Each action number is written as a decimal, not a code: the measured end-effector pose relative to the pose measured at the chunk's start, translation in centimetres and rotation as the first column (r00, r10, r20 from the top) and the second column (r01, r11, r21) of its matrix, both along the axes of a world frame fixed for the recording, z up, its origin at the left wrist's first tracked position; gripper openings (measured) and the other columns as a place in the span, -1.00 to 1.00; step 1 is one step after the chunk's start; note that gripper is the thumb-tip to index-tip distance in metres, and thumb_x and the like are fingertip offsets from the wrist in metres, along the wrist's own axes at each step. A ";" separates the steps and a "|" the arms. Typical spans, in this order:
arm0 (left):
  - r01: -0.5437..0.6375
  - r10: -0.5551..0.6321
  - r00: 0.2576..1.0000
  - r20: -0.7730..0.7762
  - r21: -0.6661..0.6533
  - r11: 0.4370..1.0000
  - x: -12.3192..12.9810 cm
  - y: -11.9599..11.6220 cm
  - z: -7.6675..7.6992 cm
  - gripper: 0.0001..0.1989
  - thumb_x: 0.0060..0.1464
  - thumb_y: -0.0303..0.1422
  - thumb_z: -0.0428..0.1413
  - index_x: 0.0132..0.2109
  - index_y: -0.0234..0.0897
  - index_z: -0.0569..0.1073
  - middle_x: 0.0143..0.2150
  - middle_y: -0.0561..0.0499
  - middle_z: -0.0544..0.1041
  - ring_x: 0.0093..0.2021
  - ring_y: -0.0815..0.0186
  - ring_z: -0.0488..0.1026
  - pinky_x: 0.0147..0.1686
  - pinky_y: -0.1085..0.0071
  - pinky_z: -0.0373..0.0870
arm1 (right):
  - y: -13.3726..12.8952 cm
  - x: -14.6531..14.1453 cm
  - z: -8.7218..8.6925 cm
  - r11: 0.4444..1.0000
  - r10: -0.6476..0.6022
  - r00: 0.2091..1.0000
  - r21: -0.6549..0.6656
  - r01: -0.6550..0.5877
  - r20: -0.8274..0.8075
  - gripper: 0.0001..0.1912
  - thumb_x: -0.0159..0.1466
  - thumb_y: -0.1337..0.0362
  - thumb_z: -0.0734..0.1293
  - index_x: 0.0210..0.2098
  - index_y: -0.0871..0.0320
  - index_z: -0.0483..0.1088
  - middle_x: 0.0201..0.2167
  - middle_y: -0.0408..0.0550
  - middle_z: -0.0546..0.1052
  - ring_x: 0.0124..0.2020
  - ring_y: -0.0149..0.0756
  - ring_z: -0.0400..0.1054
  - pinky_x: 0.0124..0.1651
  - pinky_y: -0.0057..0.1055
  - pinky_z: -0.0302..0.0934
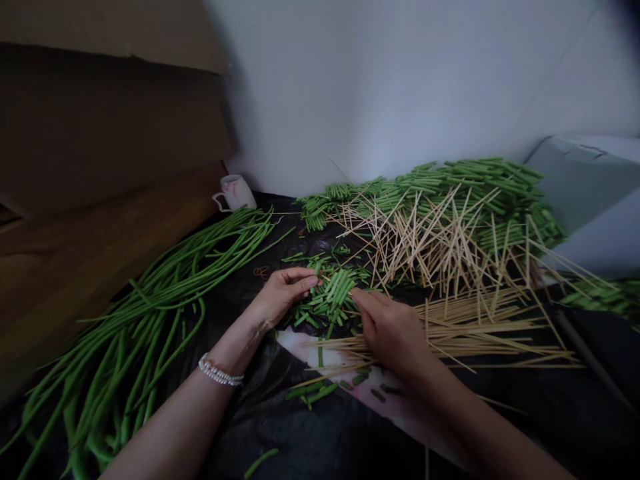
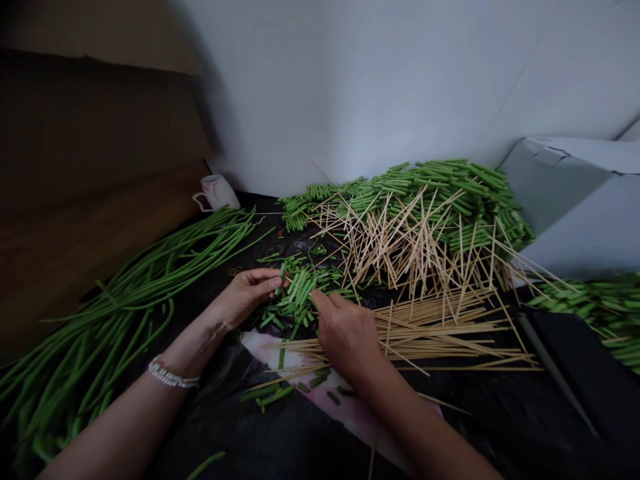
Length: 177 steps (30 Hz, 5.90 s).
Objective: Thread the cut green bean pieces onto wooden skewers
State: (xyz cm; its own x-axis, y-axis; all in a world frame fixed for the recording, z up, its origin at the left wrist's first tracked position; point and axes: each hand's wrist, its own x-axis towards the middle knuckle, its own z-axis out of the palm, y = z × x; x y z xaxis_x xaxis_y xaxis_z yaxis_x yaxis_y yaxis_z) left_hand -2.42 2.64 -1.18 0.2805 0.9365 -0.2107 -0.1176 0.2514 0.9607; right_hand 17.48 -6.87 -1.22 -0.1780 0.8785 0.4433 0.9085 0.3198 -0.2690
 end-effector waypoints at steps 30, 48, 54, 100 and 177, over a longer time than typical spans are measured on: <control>0.070 -0.058 0.988 0.140 -0.083 0.994 0.5 -0.6 0.2 -0.73 -0.27 -0.32 0.41 -0.35 -0.34 0.63 -0.40 -0.01 0.59 -0.37 0.46 0.44 -0.30 0.53 0.32 | 0.0 -0.4 -0.3 0.998 -0.021 0.998 -0.051 0.025 0.067 -0.64 0.28 0.43 0.12 -0.06 0.12 0.45 -0.39 -0.07 0.53 -0.44 -0.37 0.36 -0.43 -0.44 0.02; 0.082 -0.068 0.989 0.129 -0.105 0.991 0.6 -0.7 -0.1 -0.73 -0.29 -0.32 0.42 -0.38 -0.36 0.60 -0.40 0.01 0.57 -0.44 0.50 0.38 -0.36 0.52 0.31 | -0.1 -0.6 -0.3 0.996 -0.016 0.999 -0.088 0.019 0.028 -0.68 0.28 0.44 0.11 -0.17 0.13 0.45 -0.41 -0.09 0.53 -0.45 -0.35 0.36 -0.41 -0.42 0.00; 0.086 -0.075 0.991 0.110 -0.101 0.991 0.7 -0.7 -0.2 -0.74 -0.29 -0.33 0.42 -0.40 -0.36 0.60 -0.41 0.01 0.56 -0.43 0.48 0.39 -0.33 0.49 0.31 | 0.0 -0.7 -0.3 0.987 0.010 1.000 -0.159 -0.013 -0.024 -0.68 0.31 0.44 0.09 -0.14 0.13 0.44 -0.31 -0.06 0.55 -0.29 -0.33 0.40 -0.28 -0.44 0.10; 0.535 0.150 0.332 -0.931 0.317 0.783 2.6 7.5 0.2 -0.88 -0.07 -0.35 0.16 -0.33 -0.21 0.56 -0.33 0.00 0.60 -0.33 0.26 0.49 -0.36 0.44 0.29 | 1.2 1.6 -0.7 0.995 -0.094 0.993 -0.030 0.092 -0.073 -0.67 0.32 0.38 0.13 -0.06 0.14 0.46 -0.20 0.03 0.58 -0.12 -0.21 0.47 -0.04 -0.35 0.30; 0.069 -0.063 0.993 0.102 -0.057 0.996 1.7 0.6 0.0 -0.70 -0.33 -0.32 0.43 -0.36 -0.33 0.62 -0.46 0.04 0.57 -0.42 0.48 0.43 -0.37 0.55 0.33 | 0.5 0.4 -0.2 0.991 -0.024 0.999 -0.131 0.018 -0.041 -0.66 0.33 0.37 0.10 -0.04 0.12 0.43 -0.23 -0.02 0.56 -0.24 -0.29 0.43 -0.25 -0.44 0.18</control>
State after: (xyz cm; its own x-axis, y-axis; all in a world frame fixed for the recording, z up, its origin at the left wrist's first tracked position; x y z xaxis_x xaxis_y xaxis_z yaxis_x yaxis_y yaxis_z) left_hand -0.72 3.20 -1.14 0.3642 0.9016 -0.2335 -0.1938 0.3186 0.9278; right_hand 17.86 -6.39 -1.40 -0.1426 0.9327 0.3314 0.9014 0.2606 -0.3458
